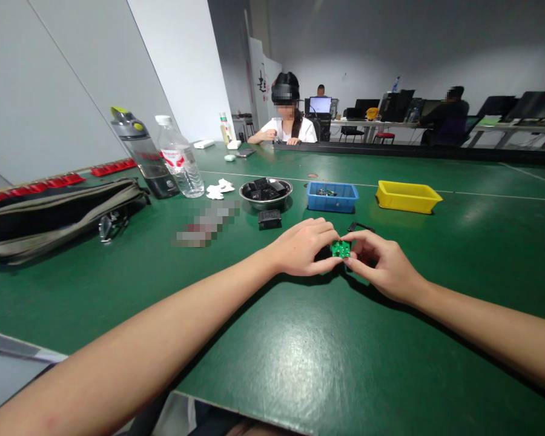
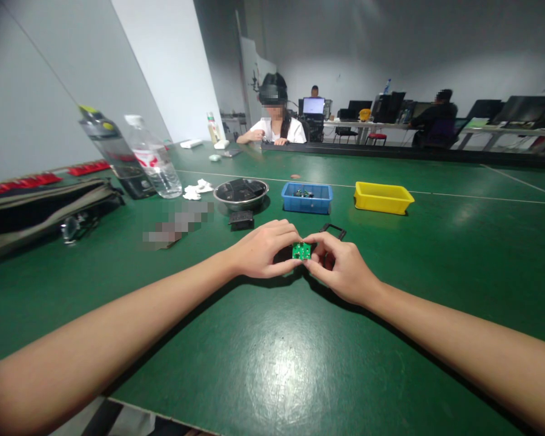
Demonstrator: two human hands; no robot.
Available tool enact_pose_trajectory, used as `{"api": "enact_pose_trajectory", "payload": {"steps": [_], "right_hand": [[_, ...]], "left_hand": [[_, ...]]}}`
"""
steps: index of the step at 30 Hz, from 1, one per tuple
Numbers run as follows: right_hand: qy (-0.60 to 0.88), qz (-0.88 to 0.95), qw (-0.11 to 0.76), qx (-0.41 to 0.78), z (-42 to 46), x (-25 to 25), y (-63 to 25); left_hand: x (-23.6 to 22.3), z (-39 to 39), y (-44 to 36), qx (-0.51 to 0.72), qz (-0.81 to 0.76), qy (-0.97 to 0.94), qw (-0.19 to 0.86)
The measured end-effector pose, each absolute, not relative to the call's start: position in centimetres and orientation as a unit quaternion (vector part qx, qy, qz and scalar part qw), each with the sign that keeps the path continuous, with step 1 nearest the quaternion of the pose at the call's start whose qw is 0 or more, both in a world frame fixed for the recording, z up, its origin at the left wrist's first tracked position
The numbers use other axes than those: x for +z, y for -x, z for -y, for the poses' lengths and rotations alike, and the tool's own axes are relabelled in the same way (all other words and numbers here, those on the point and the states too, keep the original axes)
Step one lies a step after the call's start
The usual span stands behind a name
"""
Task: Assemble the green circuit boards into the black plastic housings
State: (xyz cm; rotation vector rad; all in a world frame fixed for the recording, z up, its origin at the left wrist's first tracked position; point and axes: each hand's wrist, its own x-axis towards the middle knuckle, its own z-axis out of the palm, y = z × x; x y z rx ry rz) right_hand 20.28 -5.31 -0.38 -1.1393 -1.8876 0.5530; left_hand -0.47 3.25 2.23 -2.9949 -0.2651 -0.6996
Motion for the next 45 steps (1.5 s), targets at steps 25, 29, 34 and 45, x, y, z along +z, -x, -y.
{"api": "enact_pose_trajectory", "payload": {"steps": [25,29,34,45], "right_hand": [[0.46,0.737,0.434,0.24,5.37,-0.41,-20.19],[0.464,0.733,0.433,0.243,5.35,-0.37,-20.18],[0.46,0.728,0.44,0.254,5.38,-0.21,-20.09],[0.457,0.727,0.443,0.258,5.43,0.01,-20.02]], "left_hand": [[2.34,-3.22,0.47,-0.23,0.091,0.969,0.016],[2.38,-3.18,0.47,-0.233,0.09,0.968,0.019],[2.31,-3.18,0.53,-0.235,0.094,0.967,0.012],[2.38,-3.22,0.4,-0.24,0.087,0.967,0.008]]}}
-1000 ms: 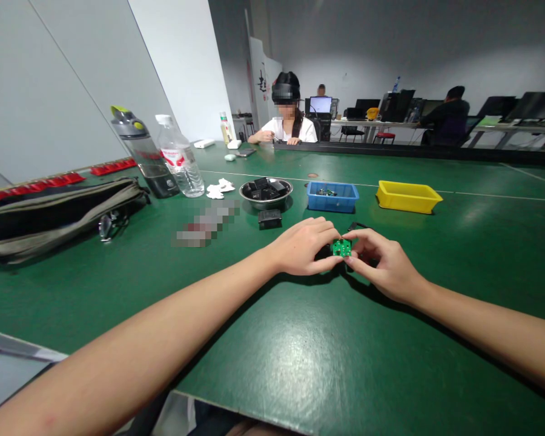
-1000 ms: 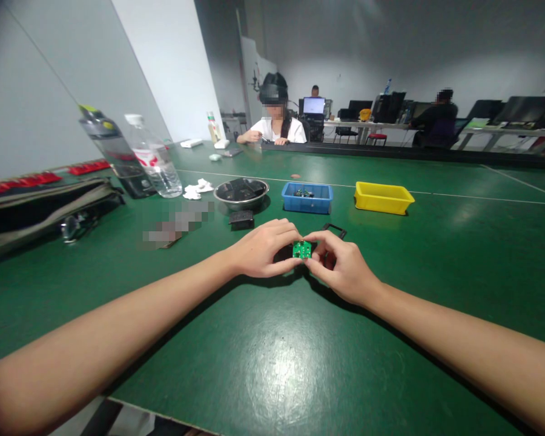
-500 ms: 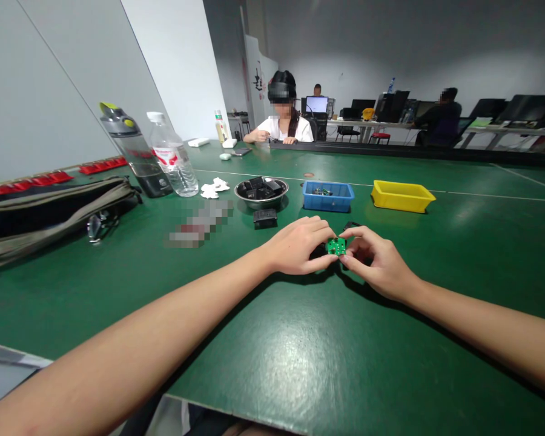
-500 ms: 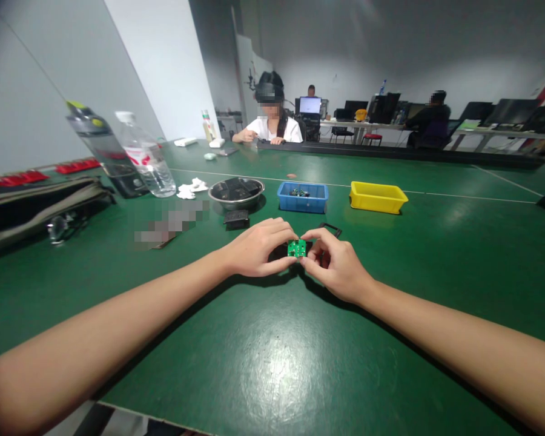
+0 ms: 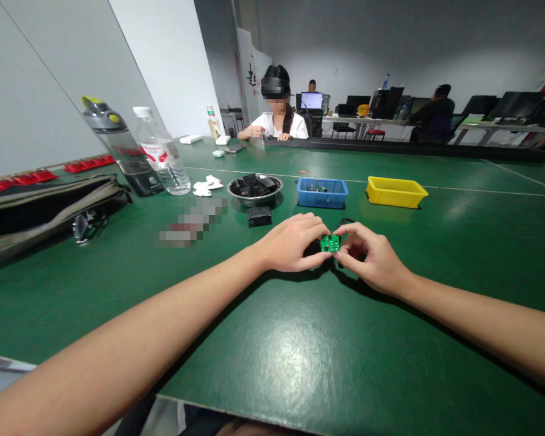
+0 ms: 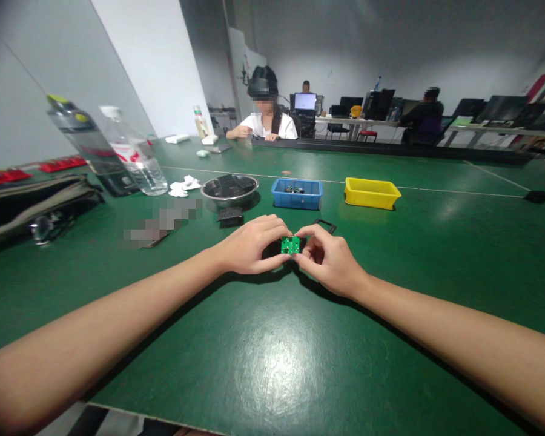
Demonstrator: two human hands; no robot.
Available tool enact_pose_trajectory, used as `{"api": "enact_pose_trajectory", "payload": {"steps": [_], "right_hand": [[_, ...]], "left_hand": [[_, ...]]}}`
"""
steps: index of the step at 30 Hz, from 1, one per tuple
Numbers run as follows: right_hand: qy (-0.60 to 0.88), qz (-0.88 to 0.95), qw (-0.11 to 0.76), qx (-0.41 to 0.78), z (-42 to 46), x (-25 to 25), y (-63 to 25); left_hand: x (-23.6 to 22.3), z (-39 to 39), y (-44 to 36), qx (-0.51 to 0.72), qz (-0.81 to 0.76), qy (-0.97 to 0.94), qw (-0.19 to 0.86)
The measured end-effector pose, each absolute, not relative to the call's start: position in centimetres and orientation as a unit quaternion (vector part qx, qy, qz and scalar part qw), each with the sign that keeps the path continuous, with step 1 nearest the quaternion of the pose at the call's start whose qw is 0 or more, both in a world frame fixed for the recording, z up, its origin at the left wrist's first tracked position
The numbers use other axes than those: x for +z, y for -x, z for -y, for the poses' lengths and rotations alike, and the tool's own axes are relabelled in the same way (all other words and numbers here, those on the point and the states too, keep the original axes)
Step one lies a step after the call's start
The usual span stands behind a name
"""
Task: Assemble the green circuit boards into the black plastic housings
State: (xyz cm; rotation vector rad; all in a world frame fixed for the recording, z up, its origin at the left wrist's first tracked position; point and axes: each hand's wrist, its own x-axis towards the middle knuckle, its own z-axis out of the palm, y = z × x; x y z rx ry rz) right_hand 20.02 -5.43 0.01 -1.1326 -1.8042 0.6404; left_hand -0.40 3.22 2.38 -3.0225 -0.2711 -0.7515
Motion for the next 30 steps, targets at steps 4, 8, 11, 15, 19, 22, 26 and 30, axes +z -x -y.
{"api": "enact_pose_trajectory", "payload": {"steps": [4,8,11,15,19,22,26,30], "right_hand": [[0.455,0.73,0.442,0.255,5.45,0.0,-20.03],[0.456,0.73,0.443,0.252,5.42,-0.07,-20.07],[0.457,0.728,0.443,0.254,5.42,-0.11,-20.09],[0.454,0.73,0.443,0.256,5.47,-0.07,-20.06],[0.454,0.727,0.443,0.263,5.5,0.06,-19.99],[0.453,0.726,0.444,0.266,5.49,0.08,-19.96],[0.453,0.723,0.447,0.268,5.47,-0.03,-19.98],[0.454,0.724,0.445,0.268,5.48,-0.05,-20.0]], "left_hand": [[2.38,-3.21,0.38,-0.239,0.09,0.967,0.009],[2.3,-3.26,0.37,-0.24,0.093,0.966,0.006],[2.29,-3.24,0.37,-0.241,0.09,0.966,0.004],[2.33,-3.16,0.41,-0.242,0.086,0.966,0.007],[2.34,-3.16,0.44,-0.237,0.09,0.967,0.014],[2.31,-3.19,0.43,-0.233,0.092,0.968,0.014],[2.29,-3.22,0.41,-0.234,0.092,0.968,0.011],[2.29,-3.26,0.43,-0.241,0.086,0.967,0.012]]}}
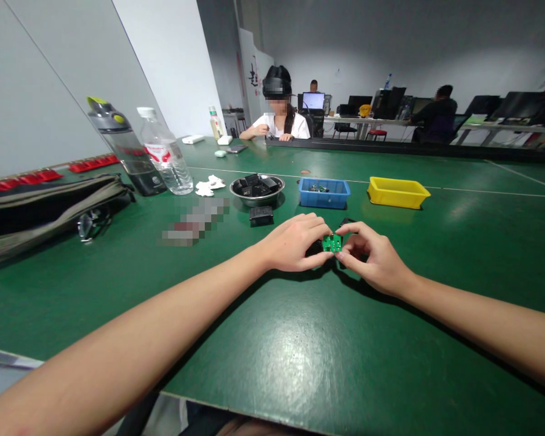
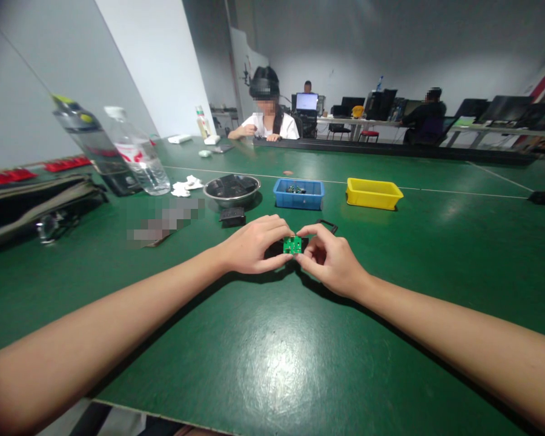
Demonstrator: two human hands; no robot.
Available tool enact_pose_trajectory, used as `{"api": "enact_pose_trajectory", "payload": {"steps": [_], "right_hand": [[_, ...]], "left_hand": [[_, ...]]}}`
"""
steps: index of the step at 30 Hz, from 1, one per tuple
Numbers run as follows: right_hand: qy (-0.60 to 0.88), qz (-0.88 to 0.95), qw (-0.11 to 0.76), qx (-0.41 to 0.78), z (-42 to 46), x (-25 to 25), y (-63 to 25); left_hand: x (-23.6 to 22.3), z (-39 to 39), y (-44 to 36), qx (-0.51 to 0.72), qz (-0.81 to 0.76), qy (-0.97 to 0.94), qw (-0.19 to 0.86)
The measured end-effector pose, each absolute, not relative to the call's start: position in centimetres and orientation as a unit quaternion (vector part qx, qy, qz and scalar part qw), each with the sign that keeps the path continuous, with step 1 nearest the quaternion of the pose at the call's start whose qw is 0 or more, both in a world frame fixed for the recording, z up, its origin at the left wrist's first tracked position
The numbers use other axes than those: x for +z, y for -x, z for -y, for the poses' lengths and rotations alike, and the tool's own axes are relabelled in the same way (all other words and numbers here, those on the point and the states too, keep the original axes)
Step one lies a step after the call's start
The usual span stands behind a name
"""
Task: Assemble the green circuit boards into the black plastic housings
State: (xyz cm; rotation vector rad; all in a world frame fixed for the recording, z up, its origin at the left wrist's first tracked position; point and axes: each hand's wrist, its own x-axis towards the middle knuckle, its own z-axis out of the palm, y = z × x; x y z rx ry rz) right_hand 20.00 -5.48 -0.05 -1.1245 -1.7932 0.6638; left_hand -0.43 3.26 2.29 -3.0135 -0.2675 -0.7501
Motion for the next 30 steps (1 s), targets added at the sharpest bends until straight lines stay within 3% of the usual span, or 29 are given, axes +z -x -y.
{"api": "enact_pose_trajectory", "payload": {"steps": [30], "right_hand": [[0.446,0.733,0.438,0.269,5.36,-0.25,-20.11]], "left_hand": [[2.29,-3.18,0.46,-0.232,0.09,0.968,0.021]]}}
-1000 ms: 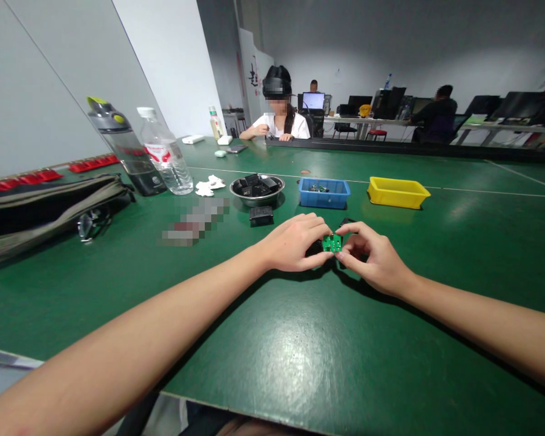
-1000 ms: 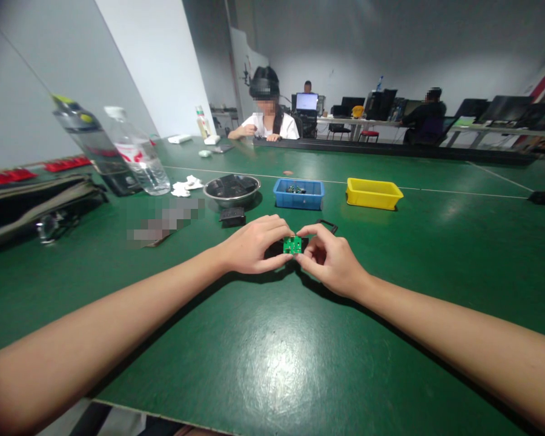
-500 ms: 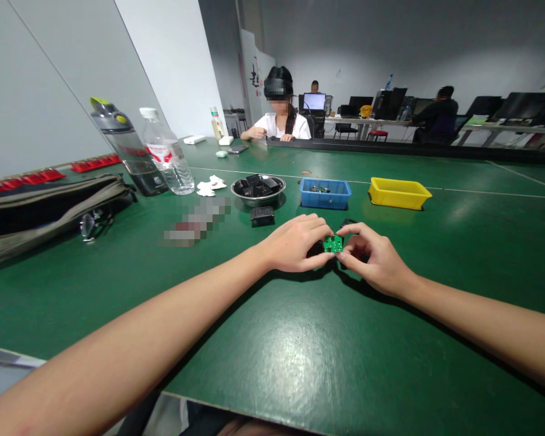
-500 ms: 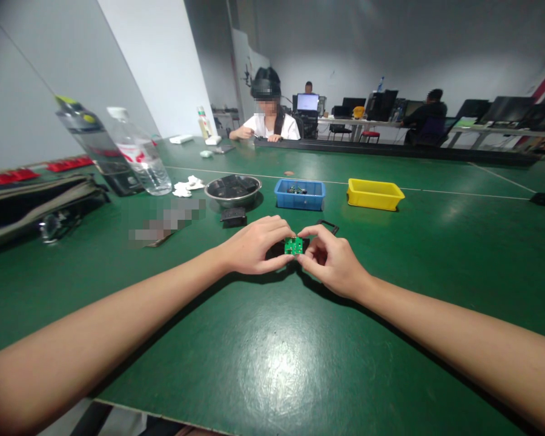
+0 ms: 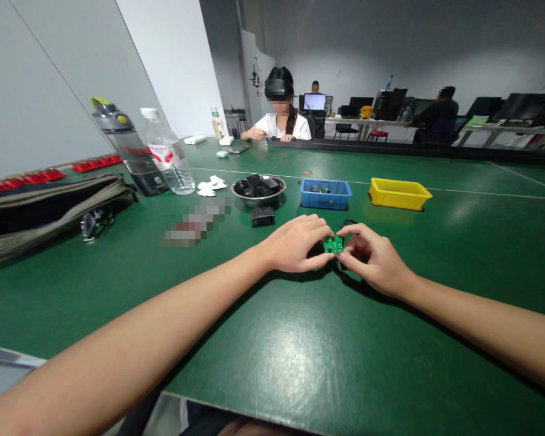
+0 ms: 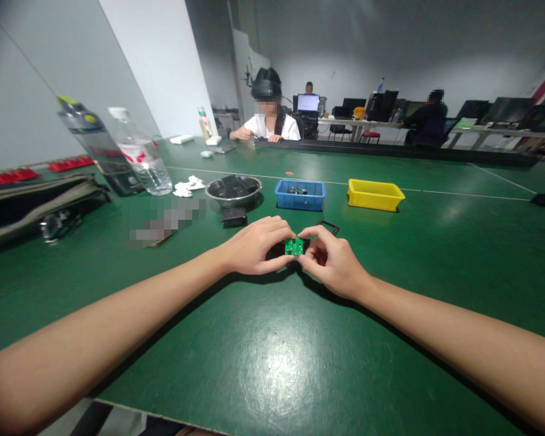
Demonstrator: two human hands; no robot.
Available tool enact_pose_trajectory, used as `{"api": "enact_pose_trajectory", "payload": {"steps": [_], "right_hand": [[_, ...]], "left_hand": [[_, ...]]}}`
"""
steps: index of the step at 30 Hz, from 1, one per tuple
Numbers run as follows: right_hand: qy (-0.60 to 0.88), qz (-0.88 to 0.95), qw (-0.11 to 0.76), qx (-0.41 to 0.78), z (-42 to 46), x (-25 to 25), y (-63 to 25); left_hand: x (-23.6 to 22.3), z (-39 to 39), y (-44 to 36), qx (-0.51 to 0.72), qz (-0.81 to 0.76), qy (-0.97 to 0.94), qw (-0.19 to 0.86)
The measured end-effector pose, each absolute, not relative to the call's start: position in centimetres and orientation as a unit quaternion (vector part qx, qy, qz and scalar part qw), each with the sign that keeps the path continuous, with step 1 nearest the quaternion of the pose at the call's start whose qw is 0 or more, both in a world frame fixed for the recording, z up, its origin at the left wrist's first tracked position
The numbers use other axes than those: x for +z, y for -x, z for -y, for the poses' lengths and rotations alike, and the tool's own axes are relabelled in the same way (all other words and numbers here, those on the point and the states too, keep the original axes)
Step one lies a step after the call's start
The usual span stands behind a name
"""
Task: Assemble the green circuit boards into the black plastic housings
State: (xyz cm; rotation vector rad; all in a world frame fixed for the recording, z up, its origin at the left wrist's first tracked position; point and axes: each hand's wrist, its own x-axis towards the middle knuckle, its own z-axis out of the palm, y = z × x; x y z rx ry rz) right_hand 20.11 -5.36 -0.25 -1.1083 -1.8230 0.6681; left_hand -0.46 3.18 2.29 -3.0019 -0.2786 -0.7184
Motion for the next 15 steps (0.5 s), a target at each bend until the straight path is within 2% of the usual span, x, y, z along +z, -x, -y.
{"api": "enact_pose_trajectory", "payload": {"steps": [15], "right_hand": [[0.443,0.733,0.438,0.271,5.35,-0.28,-20.14]], "left_hand": [[2.2,-3.24,0.38,-0.241,0.083,0.967,0.024]]}}
